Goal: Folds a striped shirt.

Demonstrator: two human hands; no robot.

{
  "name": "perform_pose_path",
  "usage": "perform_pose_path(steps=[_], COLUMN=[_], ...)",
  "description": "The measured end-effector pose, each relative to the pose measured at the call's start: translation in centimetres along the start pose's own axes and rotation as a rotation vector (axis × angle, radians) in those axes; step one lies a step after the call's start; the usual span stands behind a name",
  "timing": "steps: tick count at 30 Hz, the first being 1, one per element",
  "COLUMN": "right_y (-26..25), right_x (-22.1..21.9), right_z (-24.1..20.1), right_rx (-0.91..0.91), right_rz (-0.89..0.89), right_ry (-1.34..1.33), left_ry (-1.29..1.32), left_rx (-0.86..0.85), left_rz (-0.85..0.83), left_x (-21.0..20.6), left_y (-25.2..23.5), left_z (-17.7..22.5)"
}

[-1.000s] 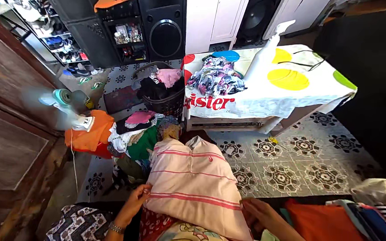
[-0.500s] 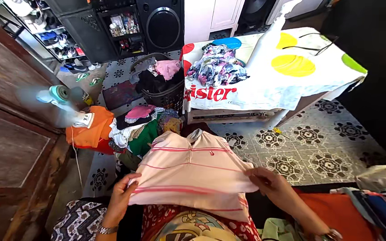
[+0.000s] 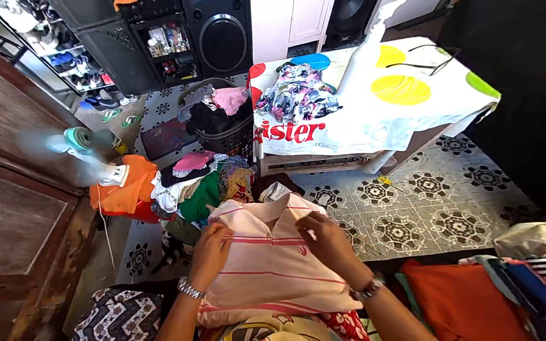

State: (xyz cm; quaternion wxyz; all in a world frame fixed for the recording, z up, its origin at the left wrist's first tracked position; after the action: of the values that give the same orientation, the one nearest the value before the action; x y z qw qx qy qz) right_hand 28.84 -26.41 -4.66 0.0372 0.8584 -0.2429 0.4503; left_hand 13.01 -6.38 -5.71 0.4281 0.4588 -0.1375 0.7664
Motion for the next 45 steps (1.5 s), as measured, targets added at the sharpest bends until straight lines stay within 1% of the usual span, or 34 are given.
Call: perform_pose_path(steps=[2, 3, 5, 6, 8, 11, 14, 16, 17, 18, 20, 22, 23, 24, 26, 28, 30, 32, 33, 34, 35, 37, 39, 42, 45], right_y=[-2.6, -3.5, -4.3, -4.1, -2.5, 0.0, 0.4, 0.3, 0.3, 0.3, 0.1, -0.4, -0.5, -0.6, -0.7, -0.8, -1.5, -2.9, -3.9, -5.0, -6.1, -8.0, -9.1, -9.5, -9.7], right_x=[-1.6, -2.6, -4.3, -4.8, -5.3, -5.5, -5.7, -5.7, -5.7, -5.7, -5.9, -6.2, -6.3, -6.3, -6.2, -5.3, -4.2, -3.3, -3.2, -3.5, -4.0, -5.8, -7.3, -8.6, -9.1], right_z=[-1.6, -1.9, -1.3, -0.6, 1.2, 3.7, 4.0, 4.1, 4.2, 4.4, 4.6, 4.4, 4.3, 4.3, 4.5, 4.4, 3.5, 2.0, 1.2, 0.5, 0.0, 0.0, 0.9, 2.2, 2.2], right_rx=[0.103, 0.127, 0.075, 0.035, -0.036, -0.132, -0.157, -0.163, -0.16, -0.151, -0.141, -0.127, -0.117, -0.108, -0.112, -0.091, -0.03, 0.065, 0.105, 0.121, 0.107, 0.004, -0.08, -0.106, -0.121], right_rz=[0.046, 0.049, 0.019, 0.032, 0.114, 0.201, 0.209, 0.211, 0.22, 0.232, 0.23, 0.2, 0.189, 0.188, 0.199, 0.26, 0.323, 0.354, 0.338, 0.288, 0.198, -0.058, -0.248, -0.387, -0.441], right_ry=[0.077, 0.138, 0.22, 0.255, 0.292, 0.258, 0.243, 0.234, 0.22, 0.211, 0.194, 0.188, 0.19, 0.185, 0.155, 0.129, 0.125, 0.135, 0.135, 0.134, 0.135, 0.171, 0.231, 0.289, 0.323], left_ry=[-0.024, -0.056, -0.164, -0.231, -0.357, -0.461, -0.518, -0.496, -0.439, -0.356, -0.19, -0.088, -0.075, -0.074, -0.11, -0.151, -0.222, -0.284, -0.283, -0.257, -0.218, -0.14, -0.091, -0.077, -0.028], left_rx=[-0.072, -0.105, -0.164, -0.176, -0.173, -0.201, -0.198, -0.155, -0.118, -0.086, -0.006, 0.057, 0.051, 0.014, -0.05, -0.078, -0.119, -0.144, -0.167, -0.217, -0.289, -0.41, -0.463, -0.44, -0.33], left_rz=[-0.03, -0.027, 0.002, 0.002, -0.016, -0.035, -0.172, -0.258, -0.276, -0.235, -0.032, 0.118, 0.139, 0.124, 0.026, -0.061, -0.108, -0.119, -0.09, -0.024, 0.073, 0.236, 0.317, 0.321, 0.276], left_x=[-2.1, -3.3, -5.5, -6.4, -8.1, -9.8, -10.7, -9.3, -7.7, -5.5, -0.1, 3.7, 4.2, 3.9, 1.5, -1.1, -3.4, -4.8, -5.0, -4.9, -4.5, -3.7, -3.0, -2.7, -3.7], left_y=[-1.5, -2.2, -3.3, -3.8, -4.9, -6.0, -7.3, -9.3, -10.8, -12.6, -16.3, -17.6, -17.4, -16.8, -15.4, -13.4, -11.4, -10.0, -9.4, -8.8, -8.0, -6.2, -4.5, -3.1, -2.2], left_z=[3.0, 4.3, 6.2, 6.8, 7.5, 8.2, 9.1, 9.9, 10.1, 9.9, 8.8, 7.8, 7.5, 7.3, 6.5, 5.7, 4.4, 3.2, 2.8, 2.6, 2.6, 2.6, 2.1, 0.0, -2.4])
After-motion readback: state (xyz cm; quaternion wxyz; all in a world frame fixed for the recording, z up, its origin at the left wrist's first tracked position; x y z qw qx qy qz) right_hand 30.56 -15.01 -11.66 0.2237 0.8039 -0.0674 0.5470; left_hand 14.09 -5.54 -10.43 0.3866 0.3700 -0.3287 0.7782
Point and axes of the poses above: each hand's wrist, its own y-axis away from the middle knuckle, its own x-axis out of the back of the hand, z = x × y, the point moved 9 cm from there along -y, towards the middle knuckle, and after that the axes turned 14 degrees about x, right-handed, at the moved point
